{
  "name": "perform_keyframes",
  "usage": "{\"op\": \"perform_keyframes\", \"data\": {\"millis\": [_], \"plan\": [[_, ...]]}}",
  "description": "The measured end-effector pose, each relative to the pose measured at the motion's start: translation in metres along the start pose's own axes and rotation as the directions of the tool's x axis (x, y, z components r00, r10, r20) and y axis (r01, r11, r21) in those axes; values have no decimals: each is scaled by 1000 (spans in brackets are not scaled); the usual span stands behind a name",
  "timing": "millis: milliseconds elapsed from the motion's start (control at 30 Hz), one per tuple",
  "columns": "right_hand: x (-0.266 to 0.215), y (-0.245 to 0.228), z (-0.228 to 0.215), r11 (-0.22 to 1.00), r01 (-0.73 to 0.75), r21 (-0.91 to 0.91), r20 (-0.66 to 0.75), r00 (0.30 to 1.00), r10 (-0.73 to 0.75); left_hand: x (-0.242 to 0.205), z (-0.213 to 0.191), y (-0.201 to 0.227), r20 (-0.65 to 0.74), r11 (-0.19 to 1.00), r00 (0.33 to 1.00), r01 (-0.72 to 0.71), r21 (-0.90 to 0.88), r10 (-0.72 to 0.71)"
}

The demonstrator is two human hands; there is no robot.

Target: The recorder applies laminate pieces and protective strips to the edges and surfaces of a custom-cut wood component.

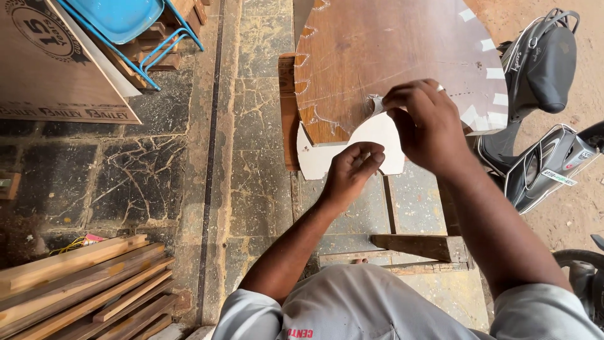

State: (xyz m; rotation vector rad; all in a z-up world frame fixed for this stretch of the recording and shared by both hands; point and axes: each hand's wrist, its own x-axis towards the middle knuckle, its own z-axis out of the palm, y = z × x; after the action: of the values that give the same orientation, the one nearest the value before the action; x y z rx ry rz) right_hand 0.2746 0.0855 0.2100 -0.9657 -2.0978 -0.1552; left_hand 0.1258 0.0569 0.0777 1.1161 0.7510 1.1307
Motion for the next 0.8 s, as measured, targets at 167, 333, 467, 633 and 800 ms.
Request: {"op": "perform_keyframes", "data": {"millis": [167,333,467,633,800], "plan": [[-9,11,-14,872,-344,349,290,924,248,5,-2,-18,-3,998,999,-45,-46,45],[-39,-4,-13,741,-529,413,528,802,279,-2,-1,-18,27,911,999,-23,-412,37],[-54,-6,-5,597,-638,486,574,748,333,3,5,-36,-32,915,999,-16,-403,4],[-43,-16,-7,758,-612,225,463,752,470,-1,8,-29,-80,931,995,-90,-355,66],[-22,0,-5,863,-415,289,242,904,353,-8,-5,-26,-118,919,992,-11,-394,-39]]}}
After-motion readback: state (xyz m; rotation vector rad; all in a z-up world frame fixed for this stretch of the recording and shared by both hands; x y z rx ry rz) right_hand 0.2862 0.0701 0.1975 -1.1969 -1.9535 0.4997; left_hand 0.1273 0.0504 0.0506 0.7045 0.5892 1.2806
